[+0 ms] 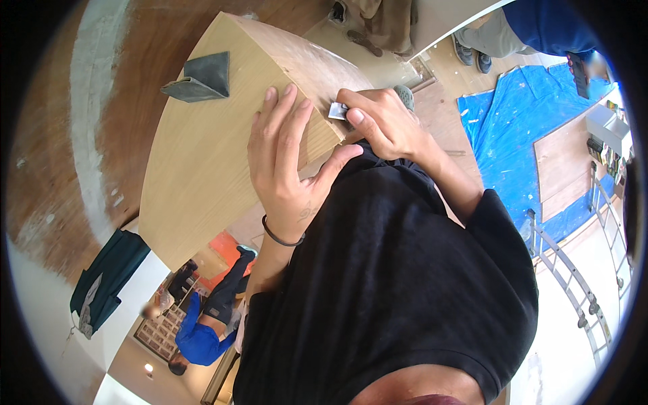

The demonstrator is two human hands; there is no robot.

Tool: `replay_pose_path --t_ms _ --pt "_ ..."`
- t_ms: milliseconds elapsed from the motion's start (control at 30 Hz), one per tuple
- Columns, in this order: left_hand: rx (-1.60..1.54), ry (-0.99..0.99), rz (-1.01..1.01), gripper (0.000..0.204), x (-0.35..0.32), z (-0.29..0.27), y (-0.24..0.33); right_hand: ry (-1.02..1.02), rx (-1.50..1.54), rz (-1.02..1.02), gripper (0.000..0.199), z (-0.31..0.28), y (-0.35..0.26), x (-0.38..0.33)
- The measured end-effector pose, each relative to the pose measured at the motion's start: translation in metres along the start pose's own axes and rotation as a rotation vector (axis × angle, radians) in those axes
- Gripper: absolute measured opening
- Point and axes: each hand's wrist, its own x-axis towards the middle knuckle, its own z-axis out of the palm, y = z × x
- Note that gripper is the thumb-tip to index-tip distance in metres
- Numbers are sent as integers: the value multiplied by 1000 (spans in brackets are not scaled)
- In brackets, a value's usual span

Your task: The person is assembling a wooden shelving unit. They are seen sanding the edges of a wooden panel, applying tape to the edges, and fitting the panel into the shelving structure.

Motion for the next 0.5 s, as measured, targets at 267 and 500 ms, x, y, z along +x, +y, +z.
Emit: replay_pose_path --t_ms 267,500 --pt "26 26 54 52 -1 2 0 76 -41 -211 30 7 3 8" --pt "14 24 34 50 -1 1 2 98 -77 -202 28 10 3 10"
